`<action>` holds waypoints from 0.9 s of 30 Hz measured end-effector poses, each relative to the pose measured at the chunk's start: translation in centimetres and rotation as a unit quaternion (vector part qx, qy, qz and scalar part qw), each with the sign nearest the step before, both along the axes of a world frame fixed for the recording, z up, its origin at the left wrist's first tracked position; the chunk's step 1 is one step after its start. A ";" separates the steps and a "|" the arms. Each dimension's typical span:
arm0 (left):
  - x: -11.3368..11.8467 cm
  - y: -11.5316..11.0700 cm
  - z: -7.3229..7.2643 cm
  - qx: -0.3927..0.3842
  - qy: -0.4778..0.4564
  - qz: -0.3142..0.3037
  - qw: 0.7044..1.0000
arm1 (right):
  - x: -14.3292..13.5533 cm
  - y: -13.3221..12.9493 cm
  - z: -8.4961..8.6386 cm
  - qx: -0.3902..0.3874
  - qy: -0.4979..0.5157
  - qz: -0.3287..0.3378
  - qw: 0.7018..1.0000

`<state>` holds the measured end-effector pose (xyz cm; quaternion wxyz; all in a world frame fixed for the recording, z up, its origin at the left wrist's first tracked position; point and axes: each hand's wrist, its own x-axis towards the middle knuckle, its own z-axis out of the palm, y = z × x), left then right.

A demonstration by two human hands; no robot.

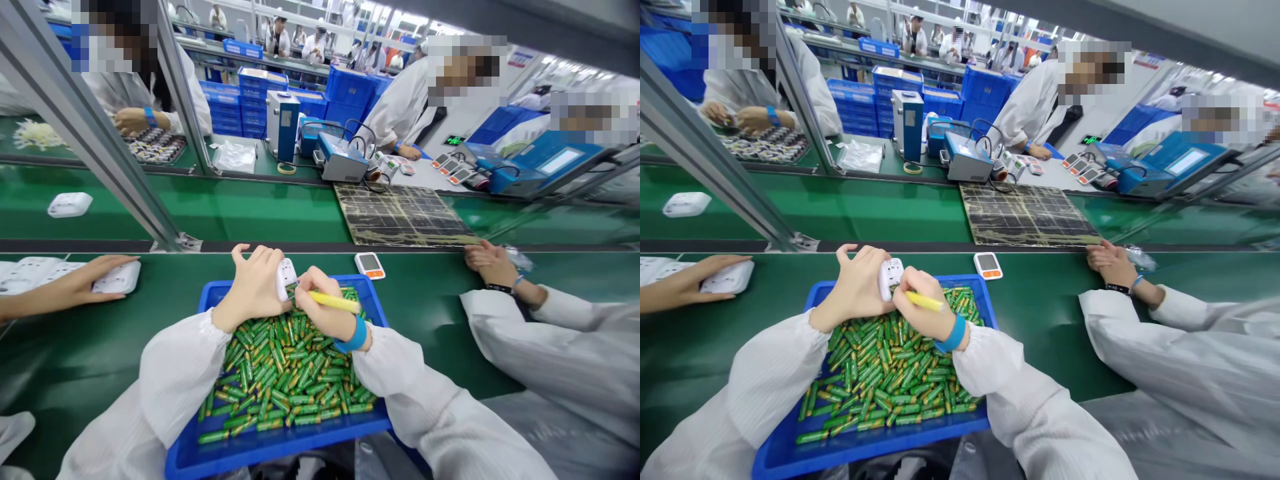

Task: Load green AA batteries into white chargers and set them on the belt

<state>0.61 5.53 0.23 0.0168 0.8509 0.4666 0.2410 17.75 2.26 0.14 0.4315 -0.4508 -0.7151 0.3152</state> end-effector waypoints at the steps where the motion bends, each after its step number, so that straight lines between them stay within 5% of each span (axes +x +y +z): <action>1: 0.0 0.0 0.0 0.014 0.010 -0.002 1.000 | -0.1 -0.1 0.1 0.033 -0.041 -0.005 0.999; 6: 0.1 -0.1 -0.1 0.038 0.037 -0.020 0.998 | -0.8 -0.8 0.5 0.119 -0.187 -0.011 0.975; 11: 0.0 -0.3 0.4 -0.003 0.000 -0.013 1.000 | 0.1 0.1 -0.1 0.039 -0.247 -0.098 0.963; 15: -0.2 -0.3 0.4 -0.050 -0.077 -0.003 0.996 | 1.5 1.4 0.1 -0.027 0.018 -0.153 0.988; 19: -0.4 -0.2 0.1 -0.087 -0.175 -0.008 0.981 | 1.6 1.6 0.5 -0.136 0.281 -0.080 0.947; 27: -0.4 -0.3 0.1 -0.108 -0.206 0.002 0.972 | 1.3 1.5 0.2 -0.142 0.368 -0.074 0.916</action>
